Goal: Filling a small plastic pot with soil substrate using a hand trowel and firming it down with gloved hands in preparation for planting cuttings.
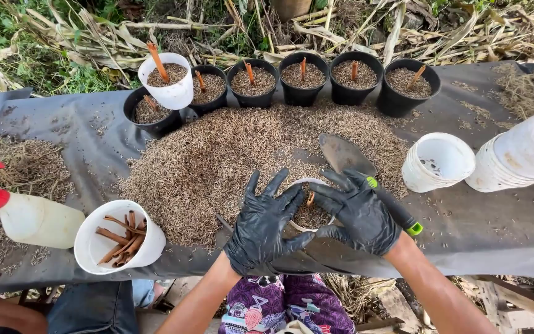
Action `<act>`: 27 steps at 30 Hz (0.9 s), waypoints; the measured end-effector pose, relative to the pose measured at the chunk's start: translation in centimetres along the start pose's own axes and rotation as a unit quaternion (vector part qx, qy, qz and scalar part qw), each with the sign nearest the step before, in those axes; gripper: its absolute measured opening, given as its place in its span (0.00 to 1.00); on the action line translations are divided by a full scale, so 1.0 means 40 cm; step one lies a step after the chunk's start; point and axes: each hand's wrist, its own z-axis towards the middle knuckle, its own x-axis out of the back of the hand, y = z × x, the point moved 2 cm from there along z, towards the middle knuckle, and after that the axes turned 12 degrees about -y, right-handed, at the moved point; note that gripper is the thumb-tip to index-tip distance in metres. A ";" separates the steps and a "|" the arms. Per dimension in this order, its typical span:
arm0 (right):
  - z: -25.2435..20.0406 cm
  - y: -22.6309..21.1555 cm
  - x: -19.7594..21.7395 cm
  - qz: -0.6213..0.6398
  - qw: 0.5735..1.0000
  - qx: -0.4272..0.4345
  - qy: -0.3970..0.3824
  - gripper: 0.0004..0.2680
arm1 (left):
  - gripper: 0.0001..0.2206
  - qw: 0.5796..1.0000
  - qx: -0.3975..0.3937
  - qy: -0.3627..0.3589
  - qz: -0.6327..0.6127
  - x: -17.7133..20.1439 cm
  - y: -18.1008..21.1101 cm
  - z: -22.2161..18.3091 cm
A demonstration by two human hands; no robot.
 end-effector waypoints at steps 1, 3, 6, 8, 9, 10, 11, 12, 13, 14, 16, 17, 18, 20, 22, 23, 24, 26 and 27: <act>-0.002 0.004 -0.008 -0.020 1.000 0.000 -0.019 0.27 | 0.43 0.999 -0.011 -0.013 -0.027 0.044 -0.015 -0.016; -0.010 0.015 -0.033 -0.037 0.998 0.000 -0.041 0.28 | 0.45 0.998 -0.023 -0.022 -0.054 0.131 -0.048 -0.057; -0.022 0.020 -0.075 -0.035 0.998 -0.002 -0.057 0.26 | 0.52 0.988 -0.060 -0.048 -0.134 0.207 -0.092 -0.114; -0.014 0.019 -0.075 -0.041 0.998 -0.011 -0.046 0.25 | 0.60 0.978 -0.093 -0.030 -0.185 0.204 -0.103 -0.111; -0.012 0.016 -0.080 -0.042 0.998 -0.011 -0.045 0.25 | 0.60 0.978 -0.093 -0.031 -0.185 0.219 -0.104 -0.111; -0.012 0.013 -0.084 -0.025 0.999 -0.021 -0.042 0.25 | 0.60 0.978 -0.085 -0.036 -0.189 0.231 -0.105 -0.111; -0.010 0.012 -0.086 -0.009 0.999 -0.031 -0.039 0.26 | 0.61 0.977 -0.077 -0.042 -0.193 0.244 -0.106 -0.109; -0.006 0.017 -0.078 -0.011 0.999 -0.030 -0.037 0.26 | 0.61 0.977 -0.078 -0.045 -0.192 0.267 -0.114 -0.116; -0.005 0.014 -0.072 -0.004 0.999 -0.025 -0.036 0.26 | 0.63 0.971 -0.071 -0.057 -0.220 0.282 -0.120 -0.130; -0.005 0.008 -0.065 0.004 0.999 -0.020 -0.035 0.26 | 0.65 0.964 -0.064 -0.069 -0.247 0.294 -0.126 -0.146; -0.023 0.005 -0.068 0.006 0.999 -0.021 -0.028 0.27 | 0.60 0.975 -0.080 -0.051 -0.200 0.228 -0.105 -0.123; -0.023 0.016 -0.066 0.004 1.000 -0.023 -0.019 0.28 | 0.55 0.983 -0.096 -0.036 -0.155 0.204 -0.093 -0.099; -0.010 0.015 -0.042 -0.002 1.000 -0.019 -0.015 0.28 | 0.55 0.983 -0.098 -0.044 -0.151 0.152 -0.053 -0.068; -0.005 -0.003 -0.005 0.043 0.999 -0.003 0.000 0.26 | 0.58 0.981 0.122 0.145 0.048 0.054 -0.001 -0.042; 0.009 -0.006 -0.006 0.034 0.999 -0.015 -0.023 0.28 | 0.49 0.974 0.165 0.158 0.013 0.048 -0.004 -0.014; 0.020 -0.001 -0.004 0.017 0.999 -0.024 -0.042 0.29 | 0.41 0.965 0.202 0.163 -0.020 0.050 -0.008 0.006; 0.019 -0.006 -0.002 0.018 0.999 -0.025 -0.043 0.29 | 0.41 0.965 0.204 0.164 -0.021 0.065 -0.027 -0.016; 0.031 -0.006 0.003 -0.029 0.997 -0.018 -0.066 0.27 | 0.37 0.996 0.007 0.083 0.024 0.098 -0.043 -0.042; 0.022 -0.002 -0.012 -0.030 0.997 -0.017 -0.065 0.27 | 0.37 0.996 0.007 0.082 0.025 0.132 -0.068 -0.061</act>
